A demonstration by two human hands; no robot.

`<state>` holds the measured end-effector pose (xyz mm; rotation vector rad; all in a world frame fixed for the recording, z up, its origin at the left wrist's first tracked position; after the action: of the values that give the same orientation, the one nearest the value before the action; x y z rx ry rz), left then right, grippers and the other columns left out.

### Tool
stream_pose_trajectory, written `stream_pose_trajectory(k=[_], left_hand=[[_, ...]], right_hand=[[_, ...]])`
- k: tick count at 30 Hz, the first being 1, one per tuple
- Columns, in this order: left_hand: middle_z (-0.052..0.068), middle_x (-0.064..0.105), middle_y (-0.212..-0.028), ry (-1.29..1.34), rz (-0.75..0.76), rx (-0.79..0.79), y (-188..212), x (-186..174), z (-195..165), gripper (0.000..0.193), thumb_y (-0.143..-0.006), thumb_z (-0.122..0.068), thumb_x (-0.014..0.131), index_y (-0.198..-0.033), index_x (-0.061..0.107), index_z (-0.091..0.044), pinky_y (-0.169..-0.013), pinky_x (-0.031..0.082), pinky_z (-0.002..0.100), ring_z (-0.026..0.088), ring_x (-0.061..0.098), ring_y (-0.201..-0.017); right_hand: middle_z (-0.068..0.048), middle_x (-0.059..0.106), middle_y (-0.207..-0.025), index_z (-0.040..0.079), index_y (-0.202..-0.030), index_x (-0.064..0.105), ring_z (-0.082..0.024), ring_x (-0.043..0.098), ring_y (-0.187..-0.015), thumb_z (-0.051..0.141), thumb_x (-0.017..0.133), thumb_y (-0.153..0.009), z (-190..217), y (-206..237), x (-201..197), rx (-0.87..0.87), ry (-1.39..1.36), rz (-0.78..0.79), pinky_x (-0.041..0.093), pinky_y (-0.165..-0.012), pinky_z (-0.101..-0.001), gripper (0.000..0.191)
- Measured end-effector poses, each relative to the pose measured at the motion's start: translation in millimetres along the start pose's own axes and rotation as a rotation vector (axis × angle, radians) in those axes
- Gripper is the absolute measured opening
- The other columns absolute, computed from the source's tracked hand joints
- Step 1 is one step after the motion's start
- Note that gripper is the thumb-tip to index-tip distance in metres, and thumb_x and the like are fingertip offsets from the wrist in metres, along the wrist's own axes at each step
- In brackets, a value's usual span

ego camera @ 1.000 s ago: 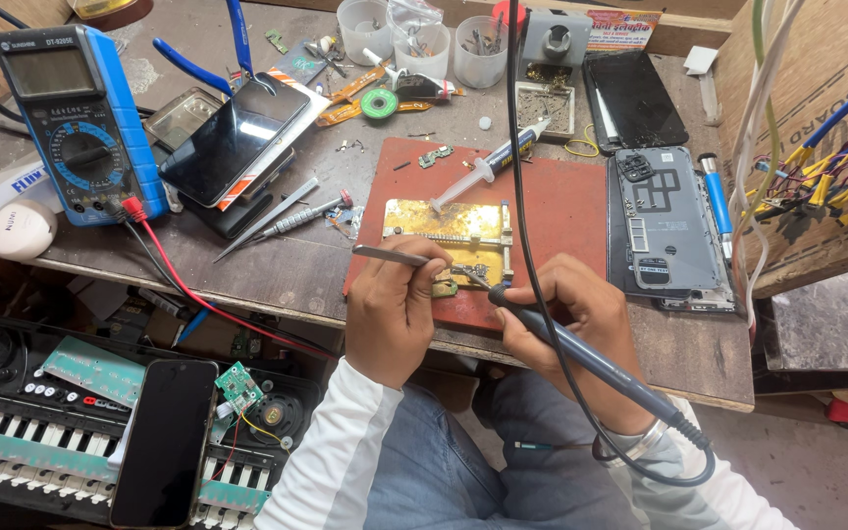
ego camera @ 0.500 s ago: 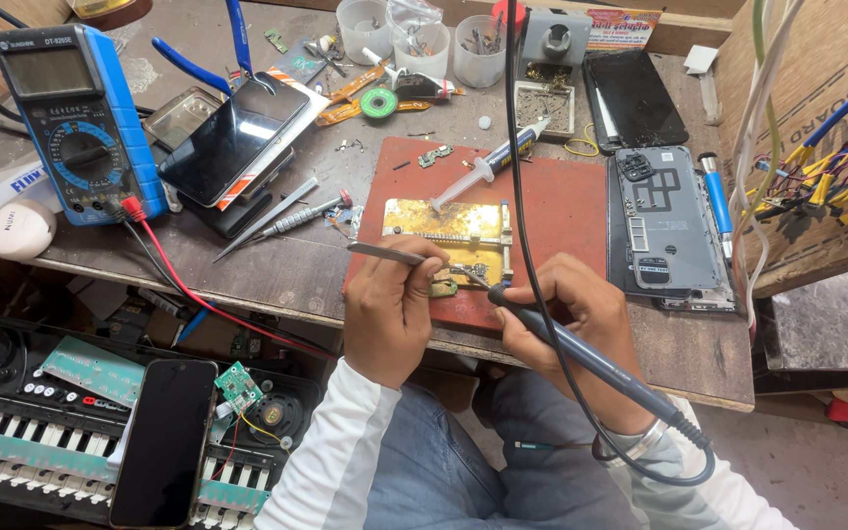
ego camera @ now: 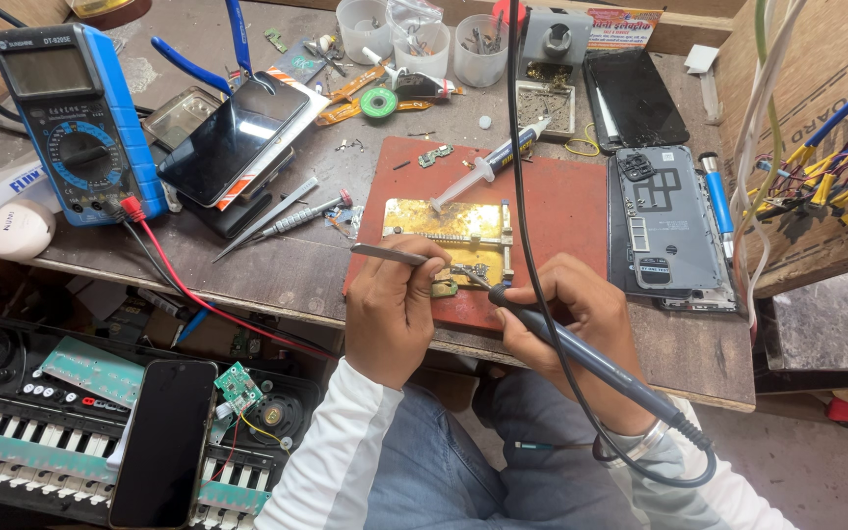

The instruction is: The person solders components onto a small circuit board held in a jig on a workbench, using a soldering iron in one hand and a metal probe or tweezers in the other to position and steady parts. They reposition the board, work on different points, and continue soldering along the board.

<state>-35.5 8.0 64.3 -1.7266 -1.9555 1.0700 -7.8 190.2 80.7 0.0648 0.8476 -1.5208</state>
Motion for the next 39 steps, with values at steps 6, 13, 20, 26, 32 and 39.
stream_pose_trajectory(k=[6,13,20,26,32,39], left_hand=[[0.011,0.069,-0.101,-0.001,0.005,0.0,-0.2,0.8,-0.2,0.011,-0.107,-0.014,0.058,-0.104,0.063,-0.004,-0.084,0.055,0.041,0.033,0.07,-0.099],[0.01,0.069,-0.101,0.001,0.006,0.001,-0.2,1.2,-0.7,0.011,-0.107,-0.014,0.058,-0.104,0.062,-0.004,-0.084,0.055,0.041,0.033,0.07,-0.098],[0.01,0.069,-0.102,-0.009,0.007,0.004,0.3,1.8,-1.0,0.012,-0.108,-0.014,0.057,-0.103,0.062,-0.005,-0.084,0.055,0.042,0.033,0.07,-0.099],[0.01,0.069,-0.101,0.0,0.016,-0.008,0.1,1.4,0.5,0.012,-0.108,-0.015,0.057,-0.103,0.063,-0.005,-0.083,0.055,0.041,0.033,0.07,-0.097],[0.01,0.069,-0.101,-0.001,0.012,-0.007,-0.1,0.4,0.4,0.012,-0.108,-0.015,0.058,-0.104,0.063,-0.005,-0.084,0.055,0.041,0.033,0.07,-0.098],[0.011,0.069,-0.102,0.0,0.013,-0.001,0.0,0.4,-0.2,0.012,-0.108,-0.015,0.057,-0.104,0.062,-0.005,-0.084,0.055,0.041,0.033,0.07,-0.099]], right_hand=[[-0.002,0.053,-0.076,-0.001,-0.082,0.064,-0.005,0.05,-0.062,0.005,0.081,-0.077,1.1,-0.2,-1.0,-0.004,0.02,-0.01,0.038,-0.053,-0.0226,0.018],[-0.003,0.052,-0.075,-0.001,-0.082,0.064,-0.006,0.048,-0.061,0.005,0.082,-0.076,1.2,0.2,-2.1,-0.005,0.04,-0.016,0.037,-0.053,-0.0234,0.019],[-0.002,0.054,-0.077,0.0,-0.083,0.065,-0.006,0.051,-0.063,0.003,0.08,-0.075,2.5,1.2,-4.4,-0.034,0.032,-0.034,0.039,-0.054,-0.0234,0.018],[-0.002,0.053,-0.078,-0.001,-0.078,0.057,-0.006,0.051,-0.064,0.005,0.082,-0.078,-1.2,1.2,-1.3,-0.011,0.008,-0.02,0.041,-0.055,-0.0228,0.025],[-0.003,0.054,-0.077,-0.001,-0.083,0.065,-0.006,0.051,-0.063,0.005,0.081,-0.076,-1.3,1.0,-1.6,-0.003,0.027,-0.027,0.039,-0.054,-0.0229,0.019],[-0.003,0.056,-0.079,-0.001,-0.086,0.066,-0.006,0.053,-0.065,0.005,0.081,-0.077,0.9,-0.7,-1.9,-0.003,0.03,-0.023,0.041,-0.056,-0.0223,0.019]])
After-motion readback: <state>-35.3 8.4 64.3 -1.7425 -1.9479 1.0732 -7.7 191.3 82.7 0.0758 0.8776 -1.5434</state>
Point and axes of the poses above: each hand's wrist, its own y-axis away from the middle knuckle, its own x-axis out of the palm, z = x × y, the point moved 9 cm from there along -y, towards the middle knuckle
